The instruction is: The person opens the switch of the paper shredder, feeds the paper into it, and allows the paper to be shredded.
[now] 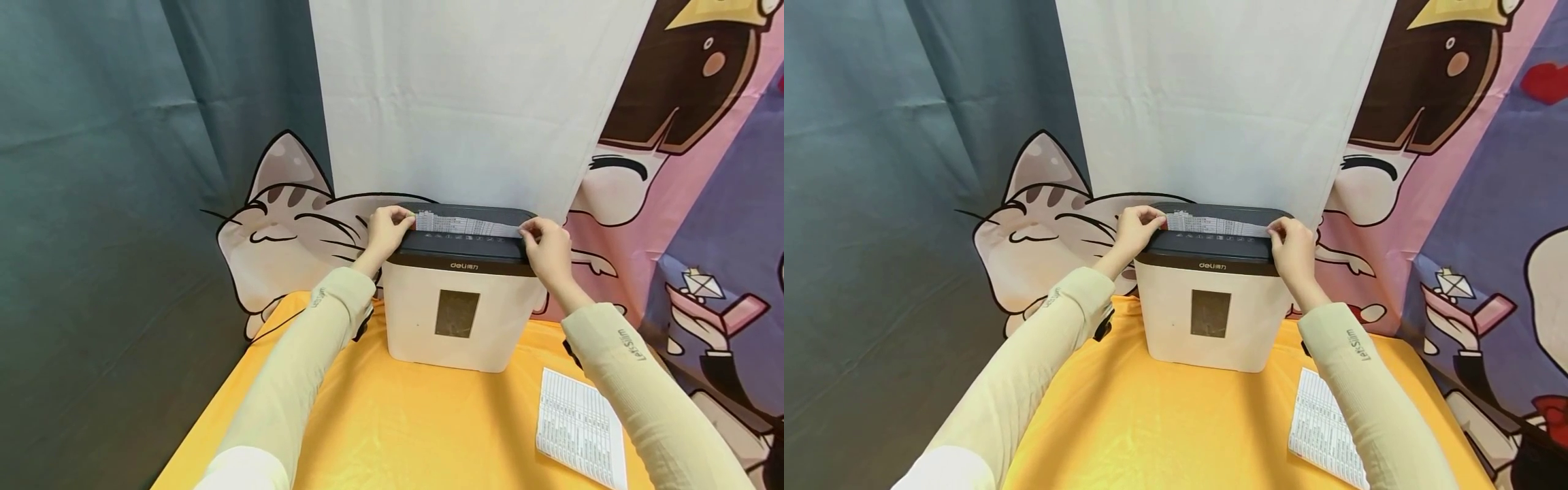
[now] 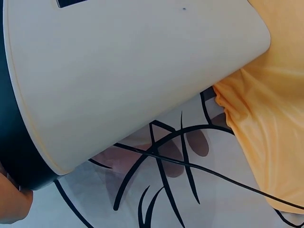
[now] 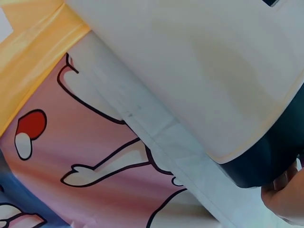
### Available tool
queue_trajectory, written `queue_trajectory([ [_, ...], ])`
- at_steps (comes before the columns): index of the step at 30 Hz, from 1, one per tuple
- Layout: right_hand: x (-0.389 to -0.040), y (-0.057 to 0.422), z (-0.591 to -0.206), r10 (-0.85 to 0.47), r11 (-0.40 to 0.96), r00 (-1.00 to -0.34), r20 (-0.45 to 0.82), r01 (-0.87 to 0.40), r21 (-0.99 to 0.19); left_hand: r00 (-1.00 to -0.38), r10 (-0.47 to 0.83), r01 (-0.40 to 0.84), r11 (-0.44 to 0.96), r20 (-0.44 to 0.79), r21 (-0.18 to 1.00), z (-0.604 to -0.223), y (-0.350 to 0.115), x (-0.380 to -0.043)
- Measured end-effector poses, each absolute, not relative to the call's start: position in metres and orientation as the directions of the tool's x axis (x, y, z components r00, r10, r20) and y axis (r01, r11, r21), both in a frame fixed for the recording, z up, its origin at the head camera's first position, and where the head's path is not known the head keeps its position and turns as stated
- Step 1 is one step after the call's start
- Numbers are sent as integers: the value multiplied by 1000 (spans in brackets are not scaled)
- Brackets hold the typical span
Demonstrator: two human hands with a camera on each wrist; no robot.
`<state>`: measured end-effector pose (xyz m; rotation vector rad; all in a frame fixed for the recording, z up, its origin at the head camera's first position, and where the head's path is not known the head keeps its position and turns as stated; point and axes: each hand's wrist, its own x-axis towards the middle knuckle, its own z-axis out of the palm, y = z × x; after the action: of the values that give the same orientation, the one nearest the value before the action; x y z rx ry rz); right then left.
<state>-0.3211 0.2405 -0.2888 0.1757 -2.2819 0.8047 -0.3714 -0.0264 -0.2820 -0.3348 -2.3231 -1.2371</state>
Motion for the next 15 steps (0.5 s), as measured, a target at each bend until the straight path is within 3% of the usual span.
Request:
queue_trajectory([
  [15,-318,244,-299,65,785,-750,658,-369,-498,-820,8,483,547,573,684,-294,-27,-373],
])
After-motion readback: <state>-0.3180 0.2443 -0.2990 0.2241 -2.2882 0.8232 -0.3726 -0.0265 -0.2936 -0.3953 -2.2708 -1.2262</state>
